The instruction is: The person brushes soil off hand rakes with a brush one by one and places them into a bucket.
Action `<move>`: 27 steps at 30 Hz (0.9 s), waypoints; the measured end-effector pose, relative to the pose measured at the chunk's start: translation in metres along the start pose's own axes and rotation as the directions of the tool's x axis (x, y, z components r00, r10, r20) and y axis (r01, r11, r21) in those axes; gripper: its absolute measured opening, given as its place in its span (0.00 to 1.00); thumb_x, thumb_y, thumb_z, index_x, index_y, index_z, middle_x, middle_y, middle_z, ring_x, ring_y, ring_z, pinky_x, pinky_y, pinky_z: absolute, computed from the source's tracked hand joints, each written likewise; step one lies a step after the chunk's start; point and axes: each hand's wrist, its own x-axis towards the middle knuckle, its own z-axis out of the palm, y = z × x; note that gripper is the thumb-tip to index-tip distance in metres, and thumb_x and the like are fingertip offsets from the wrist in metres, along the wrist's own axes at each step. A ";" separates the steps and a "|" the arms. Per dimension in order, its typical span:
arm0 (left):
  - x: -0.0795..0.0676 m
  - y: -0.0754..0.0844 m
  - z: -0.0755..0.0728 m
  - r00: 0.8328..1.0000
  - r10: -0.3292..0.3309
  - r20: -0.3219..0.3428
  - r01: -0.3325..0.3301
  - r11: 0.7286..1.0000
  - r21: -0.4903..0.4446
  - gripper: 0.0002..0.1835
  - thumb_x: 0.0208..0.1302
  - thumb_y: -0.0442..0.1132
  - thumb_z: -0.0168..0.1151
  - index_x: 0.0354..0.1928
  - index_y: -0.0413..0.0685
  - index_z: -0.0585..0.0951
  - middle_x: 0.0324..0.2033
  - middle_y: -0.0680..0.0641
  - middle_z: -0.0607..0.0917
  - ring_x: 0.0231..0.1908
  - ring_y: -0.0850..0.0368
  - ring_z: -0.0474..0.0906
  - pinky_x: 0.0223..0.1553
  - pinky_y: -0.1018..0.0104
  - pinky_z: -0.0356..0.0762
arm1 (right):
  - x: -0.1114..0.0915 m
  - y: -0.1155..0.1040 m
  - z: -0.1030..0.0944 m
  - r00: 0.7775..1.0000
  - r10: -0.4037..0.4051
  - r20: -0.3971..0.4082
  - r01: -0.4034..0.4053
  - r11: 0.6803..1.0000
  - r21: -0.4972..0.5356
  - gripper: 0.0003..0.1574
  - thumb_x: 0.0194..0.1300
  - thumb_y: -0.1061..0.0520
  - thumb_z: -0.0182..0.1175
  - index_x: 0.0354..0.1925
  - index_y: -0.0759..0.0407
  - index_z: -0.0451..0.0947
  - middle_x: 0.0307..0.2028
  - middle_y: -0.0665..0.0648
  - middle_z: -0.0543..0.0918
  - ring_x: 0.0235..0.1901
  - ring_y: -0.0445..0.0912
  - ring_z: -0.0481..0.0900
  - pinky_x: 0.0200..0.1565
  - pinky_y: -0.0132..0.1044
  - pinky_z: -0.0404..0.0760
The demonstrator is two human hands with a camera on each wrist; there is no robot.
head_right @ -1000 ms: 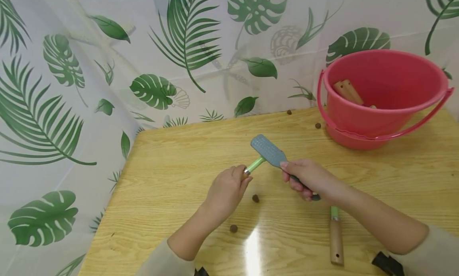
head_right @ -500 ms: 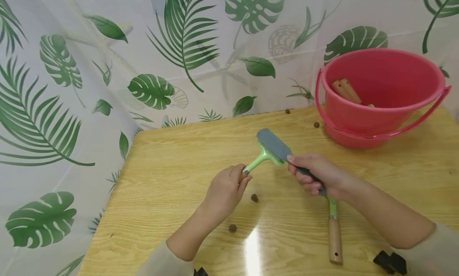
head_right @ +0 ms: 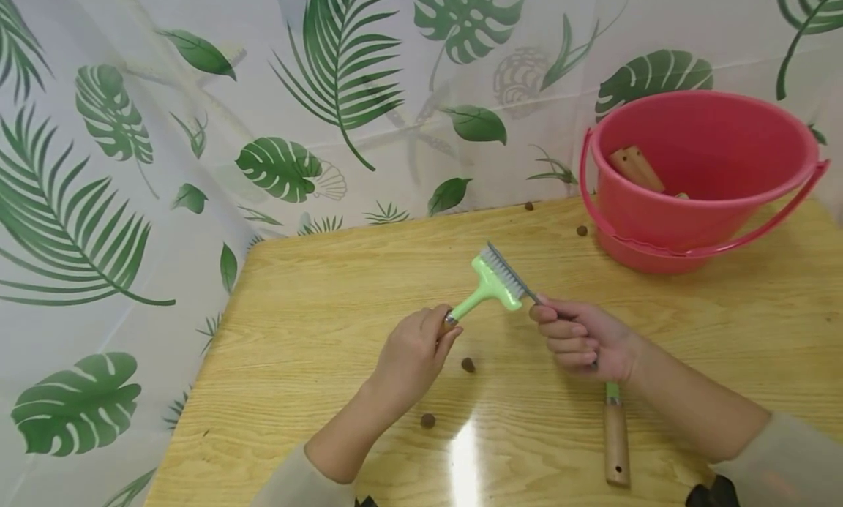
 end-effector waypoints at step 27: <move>-0.002 -0.006 0.002 0.985 0.069 -0.160 -0.085 0.991 -0.100 0.12 0.67 0.40 0.58 0.42 0.37 0.73 0.24 0.52 0.78 0.24 0.63 0.76 0.30 0.76 0.75 | -0.002 0.009 -0.005 0.999 -0.030 0.021 0.030 1.000 -0.003 0.23 0.78 0.47 0.29 0.38 0.57 0.66 0.16 0.45 0.53 0.10 0.35 0.48 0.13 0.23 0.47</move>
